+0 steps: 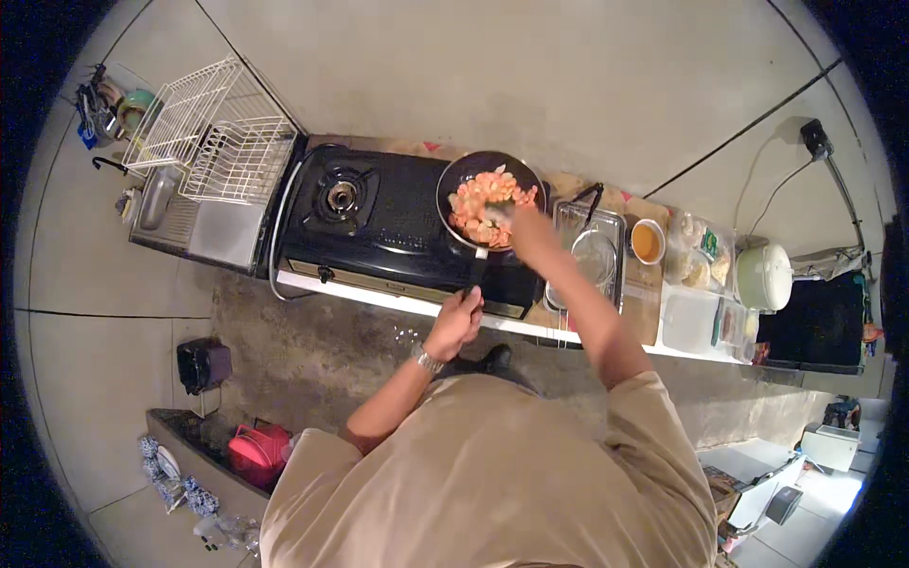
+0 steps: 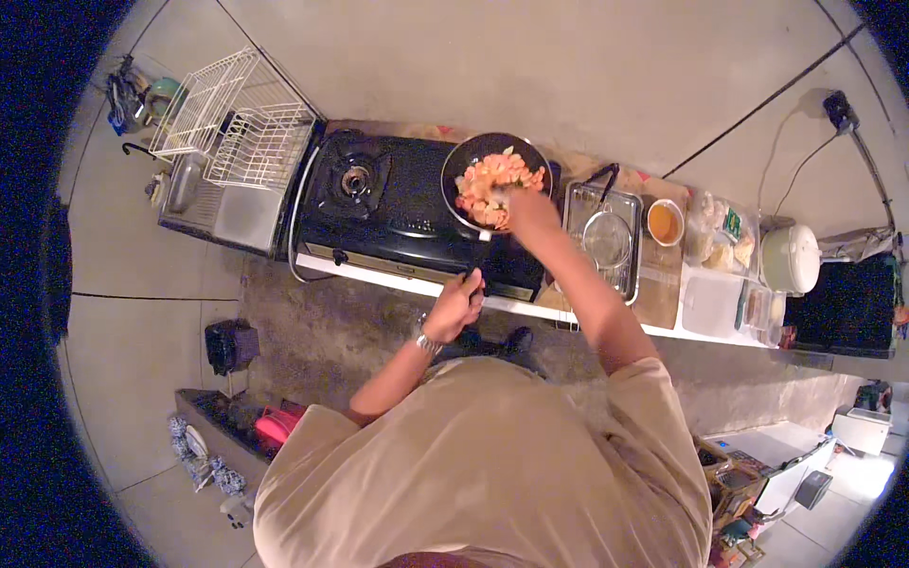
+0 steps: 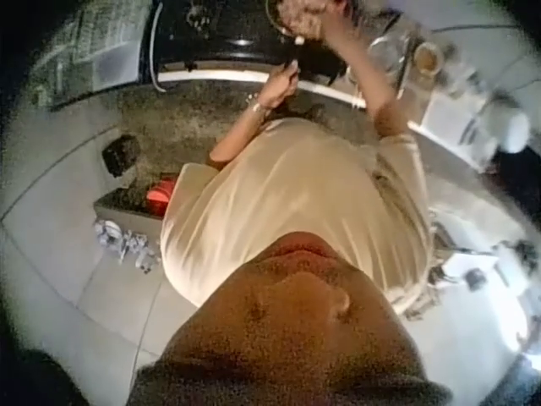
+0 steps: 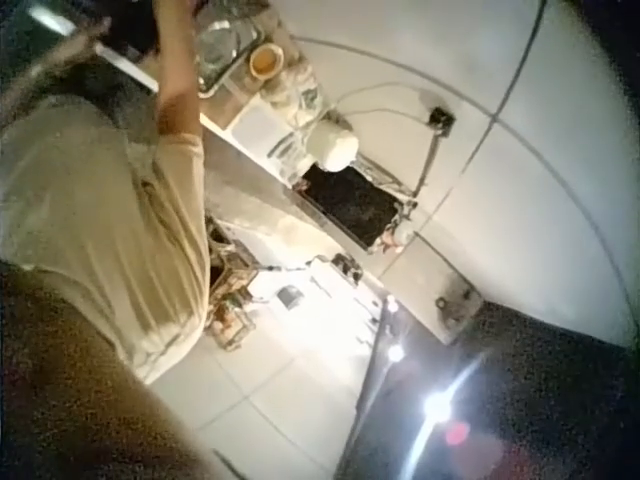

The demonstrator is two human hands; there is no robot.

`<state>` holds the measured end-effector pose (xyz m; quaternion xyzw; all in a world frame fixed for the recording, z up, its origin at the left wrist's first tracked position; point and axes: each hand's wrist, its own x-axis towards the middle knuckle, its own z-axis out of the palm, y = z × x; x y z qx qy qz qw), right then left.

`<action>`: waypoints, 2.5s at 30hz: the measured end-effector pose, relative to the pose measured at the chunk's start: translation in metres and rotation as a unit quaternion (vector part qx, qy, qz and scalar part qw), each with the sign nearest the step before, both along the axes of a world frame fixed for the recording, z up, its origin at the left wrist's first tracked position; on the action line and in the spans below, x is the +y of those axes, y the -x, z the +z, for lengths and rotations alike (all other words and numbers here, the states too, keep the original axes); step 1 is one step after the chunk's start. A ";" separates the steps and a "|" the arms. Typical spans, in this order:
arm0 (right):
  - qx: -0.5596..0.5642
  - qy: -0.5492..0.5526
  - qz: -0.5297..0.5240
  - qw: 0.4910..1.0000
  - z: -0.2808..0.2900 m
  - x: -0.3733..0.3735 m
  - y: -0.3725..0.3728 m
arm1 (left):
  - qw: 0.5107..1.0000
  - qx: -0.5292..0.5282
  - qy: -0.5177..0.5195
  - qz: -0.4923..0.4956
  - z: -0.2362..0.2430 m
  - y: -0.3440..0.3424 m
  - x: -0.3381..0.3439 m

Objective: Stir-frying food in a pan on a stove and adding ingredients from a bowl.

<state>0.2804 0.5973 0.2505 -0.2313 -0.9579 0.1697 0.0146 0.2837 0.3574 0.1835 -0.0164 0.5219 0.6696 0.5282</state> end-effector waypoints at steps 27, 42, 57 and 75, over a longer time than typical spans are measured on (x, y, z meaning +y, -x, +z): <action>-0.068 -0.082 0.113 0.988 0.068 0.010 -0.025 | 0.999 -0.043 -0.008 -0.007 0.031 -0.006 -0.020; -0.016 0.051 -0.005 0.999 -0.052 0.051 0.018 | 1.000 -0.006 -0.025 0.005 0.011 -0.021 -0.014; -0.002 -0.019 0.075 0.997 -0.026 0.032 0.026 | 1.000 -0.020 -0.019 -0.015 0.006 -0.008 -0.013; -0.058 -0.051 0.040 0.996 -0.002 0.018 -0.024 | 0.999 -0.040 0.001 0.001 0.010 -0.007 -0.019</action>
